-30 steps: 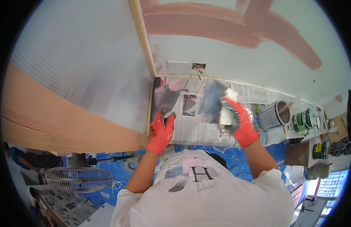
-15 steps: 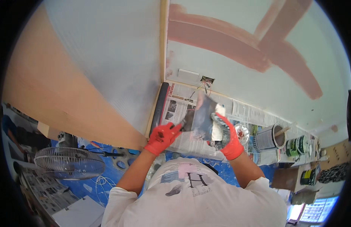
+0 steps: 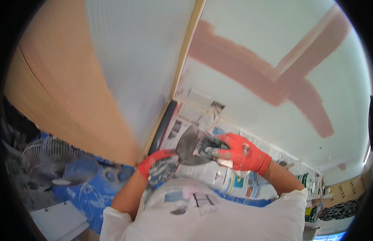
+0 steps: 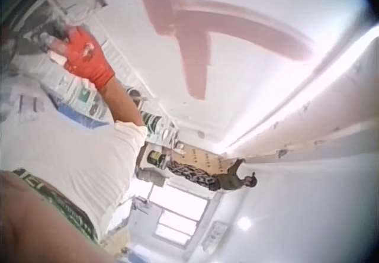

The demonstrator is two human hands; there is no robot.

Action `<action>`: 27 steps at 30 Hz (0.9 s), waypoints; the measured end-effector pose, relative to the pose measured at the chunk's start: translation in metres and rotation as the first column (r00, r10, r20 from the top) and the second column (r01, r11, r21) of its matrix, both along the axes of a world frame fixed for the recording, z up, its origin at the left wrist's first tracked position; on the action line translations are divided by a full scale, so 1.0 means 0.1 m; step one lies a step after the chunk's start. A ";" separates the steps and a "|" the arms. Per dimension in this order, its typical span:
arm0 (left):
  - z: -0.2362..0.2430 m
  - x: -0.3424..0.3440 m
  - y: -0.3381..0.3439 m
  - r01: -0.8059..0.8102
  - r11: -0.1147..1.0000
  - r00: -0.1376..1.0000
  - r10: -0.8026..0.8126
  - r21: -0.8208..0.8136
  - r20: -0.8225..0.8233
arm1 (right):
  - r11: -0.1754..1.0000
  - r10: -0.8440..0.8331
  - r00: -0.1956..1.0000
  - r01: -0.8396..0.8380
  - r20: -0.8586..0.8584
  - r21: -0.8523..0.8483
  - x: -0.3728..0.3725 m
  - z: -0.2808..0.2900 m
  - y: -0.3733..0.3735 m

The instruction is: The person mixes filler on a hawk and applies it to a wall joint using a putty knife.

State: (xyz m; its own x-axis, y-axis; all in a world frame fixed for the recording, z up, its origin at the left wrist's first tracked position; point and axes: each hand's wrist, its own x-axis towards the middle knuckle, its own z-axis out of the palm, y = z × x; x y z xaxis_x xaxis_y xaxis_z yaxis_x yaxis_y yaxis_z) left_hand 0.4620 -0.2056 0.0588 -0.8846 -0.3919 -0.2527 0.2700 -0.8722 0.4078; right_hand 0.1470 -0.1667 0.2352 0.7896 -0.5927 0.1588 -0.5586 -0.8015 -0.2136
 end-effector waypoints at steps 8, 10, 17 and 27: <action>0.25 -0.39 -0.44 -0.492 0.764 0.737 0.111 -0.417 -0.667 | 0.943 -0.334 0.894 0.318 -0.298 -0.100 -0.71 0.07 -0.05; 0.45 -0.39 -0.42 -0.692 0.511 0.721 0.448 -0.510 -0.529 | 0.752 -0.647 0.758 0.653 0.086 -0.092 -0.69 0.06 -0.08; 1.20 -0.33 -0.33 -0.533 0.359 0.773 0.575 -0.766 -0.268 | 0.663 -0.747 0.120 0.197 0.654 0.722 0.31 0.04 0.03; 1.30 -0.25 -0.13 0.423 -0.452 0.705 0.708 -0.785 -0.027 | 0.871 -0.470 0.671 0.458 0.573 0.179 0.08 -0.34 -0.21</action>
